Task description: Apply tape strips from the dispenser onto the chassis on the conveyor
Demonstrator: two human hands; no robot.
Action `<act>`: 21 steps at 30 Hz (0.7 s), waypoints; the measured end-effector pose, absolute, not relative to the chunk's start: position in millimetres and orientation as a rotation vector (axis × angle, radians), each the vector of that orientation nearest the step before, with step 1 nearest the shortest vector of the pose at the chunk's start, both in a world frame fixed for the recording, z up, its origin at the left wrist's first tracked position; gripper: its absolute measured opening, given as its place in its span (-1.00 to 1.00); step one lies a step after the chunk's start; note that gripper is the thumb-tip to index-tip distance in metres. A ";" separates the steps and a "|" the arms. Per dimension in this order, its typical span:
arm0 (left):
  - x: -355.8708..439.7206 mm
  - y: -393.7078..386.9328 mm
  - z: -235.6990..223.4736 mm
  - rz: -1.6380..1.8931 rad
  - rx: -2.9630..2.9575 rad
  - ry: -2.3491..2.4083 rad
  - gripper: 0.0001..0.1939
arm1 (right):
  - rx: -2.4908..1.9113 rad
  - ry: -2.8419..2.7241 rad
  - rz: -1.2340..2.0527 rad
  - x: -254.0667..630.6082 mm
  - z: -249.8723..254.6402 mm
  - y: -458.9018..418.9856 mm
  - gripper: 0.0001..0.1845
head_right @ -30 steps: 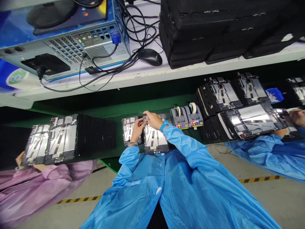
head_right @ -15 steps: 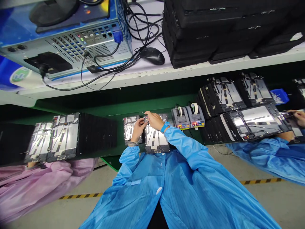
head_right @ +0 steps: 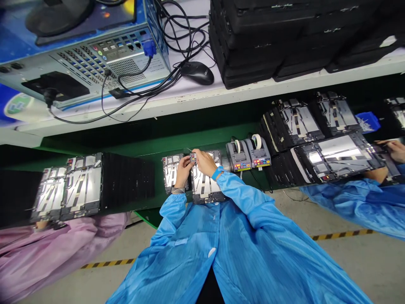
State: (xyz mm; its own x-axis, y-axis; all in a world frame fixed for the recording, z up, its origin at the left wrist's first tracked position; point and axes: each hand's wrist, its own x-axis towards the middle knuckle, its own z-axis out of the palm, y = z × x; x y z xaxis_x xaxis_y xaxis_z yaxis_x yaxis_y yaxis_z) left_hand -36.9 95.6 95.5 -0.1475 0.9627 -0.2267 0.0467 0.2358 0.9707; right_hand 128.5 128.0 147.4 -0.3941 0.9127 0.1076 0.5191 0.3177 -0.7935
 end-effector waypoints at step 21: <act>-38.5 92.3 98.5 1.160 1.228 1.468 -0.62 | -0.693 -0.077 2.214 121.5 166.6 59.6 -0.54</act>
